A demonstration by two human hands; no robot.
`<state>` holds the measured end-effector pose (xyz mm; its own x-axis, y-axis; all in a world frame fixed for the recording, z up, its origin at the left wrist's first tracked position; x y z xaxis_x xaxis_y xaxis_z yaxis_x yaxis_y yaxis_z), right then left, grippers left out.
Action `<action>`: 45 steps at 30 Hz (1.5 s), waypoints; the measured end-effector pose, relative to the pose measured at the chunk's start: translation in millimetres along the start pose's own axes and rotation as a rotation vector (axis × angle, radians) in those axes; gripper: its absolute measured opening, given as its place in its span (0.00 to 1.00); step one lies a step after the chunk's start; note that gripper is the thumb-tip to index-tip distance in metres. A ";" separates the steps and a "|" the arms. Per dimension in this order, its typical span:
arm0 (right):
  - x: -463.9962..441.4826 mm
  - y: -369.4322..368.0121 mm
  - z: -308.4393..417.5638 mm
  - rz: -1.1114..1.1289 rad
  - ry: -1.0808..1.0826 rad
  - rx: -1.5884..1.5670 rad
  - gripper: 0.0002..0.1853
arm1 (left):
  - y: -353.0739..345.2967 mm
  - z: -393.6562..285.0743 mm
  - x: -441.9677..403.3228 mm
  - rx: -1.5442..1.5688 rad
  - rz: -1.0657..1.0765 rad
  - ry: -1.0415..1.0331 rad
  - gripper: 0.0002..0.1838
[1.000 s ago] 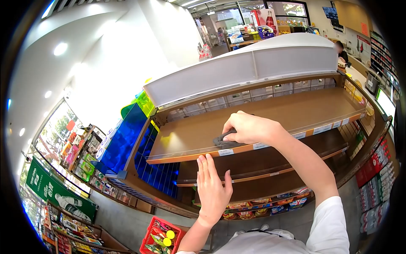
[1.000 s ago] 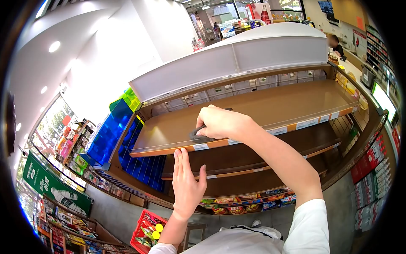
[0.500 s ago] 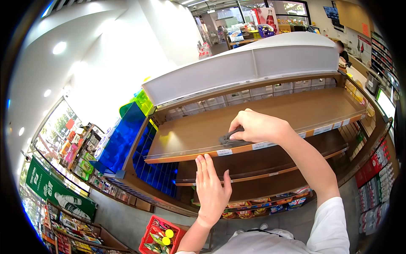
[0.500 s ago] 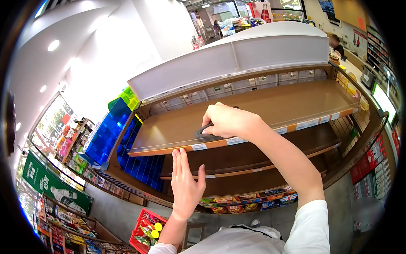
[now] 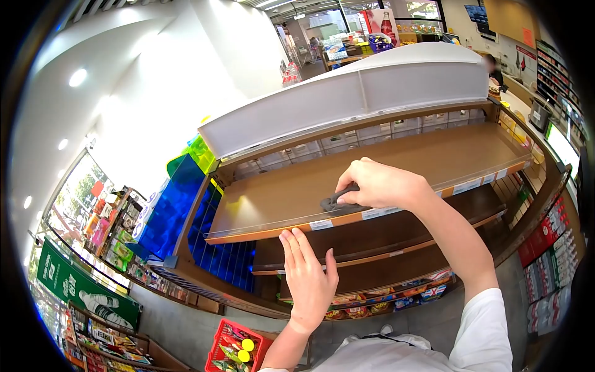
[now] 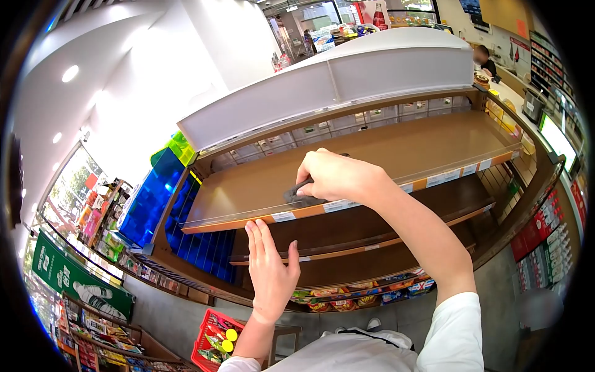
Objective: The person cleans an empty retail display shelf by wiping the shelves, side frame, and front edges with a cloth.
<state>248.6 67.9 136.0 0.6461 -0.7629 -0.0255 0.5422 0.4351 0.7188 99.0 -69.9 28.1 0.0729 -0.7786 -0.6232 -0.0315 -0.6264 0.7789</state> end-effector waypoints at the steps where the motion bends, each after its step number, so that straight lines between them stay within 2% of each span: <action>1: 2.1 1.3 0.5 -0.010 0.006 -0.005 0.15 | -0.1 0.1 0.3 0.000 -0.002 -0.004 0.42; 10: 11.0 7.7 1.1 -0.011 -0.114 0.032 0.15 | -1.6 2.2 2.8 0.074 -0.009 -0.008 0.43; 12: 7.8 3.0 -4.2 -0.035 -0.075 0.057 0.15 | 0.5 1.1 5.3 0.104 -0.020 -0.008 0.43; 14: 9.3 4.2 -3.5 -0.071 -0.037 0.083 0.14 | 7.5 -2.3 8.2 0.283 0.018 -0.021 0.44; 17: 13.5 6.4 6.0 -0.052 -0.048 0.054 0.14 | 21.1 -21.3 7.8 0.402 0.032 -0.152 0.44; 19: 15.6 7.1 8.5 -0.027 -0.124 0.026 0.14 | 18.7 -37.3 3.6 0.349 0.048 -0.222 0.47; 21: 9.5 3.0 0.1 -0.034 -0.116 0.040 0.14 | 4.0 -48.8 0.1 0.238 0.083 -0.260 0.51; 22: 8.2 2.2 -2.8 -0.043 -0.108 0.053 0.14 | -6.8 -52.6 0.6 0.242 0.082 -0.262 0.51; 25: 14.1 3.1 3.0 -0.056 -0.064 0.020 0.14 | -30.0 -60.8 1.2 0.005 0.057 -0.244 0.52; 38: 17.9 1.4 -4.4 -0.063 -0.160 0.026 0.15 | -34.7 -63.0 2.4 0.027 0.039 -0.220 0.52; 43: 31.4 5.7 -3.2 -0.155 -0.085 0.058 0.16 | -34.8 -61.7 3.0 0.064 0.039 -0.207 0.53; 45: 38.1 12.0 3.2 -0.141 -0.183 0.050 0.16 | -31.9 -63.5 2.6 0.076 0.055 -0.193 0.53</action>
<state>278.0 42.6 145.9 0.4551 -0.8904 -0.0051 0.5903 0.2974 0.7504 163.5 -49.6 6.1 -0.1232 -0.8000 -0.5872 -0.1057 -0.5777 0.8094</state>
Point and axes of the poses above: each hand's wrist, its own x-axis away from the middle knuckle, its own y-axis out of the back of the hand, z = x × y, the point moved 4 cm from there along -x, towards the middle knuckle, and after that the axes turned 10 degrees about -x, right-handed, at the moved point
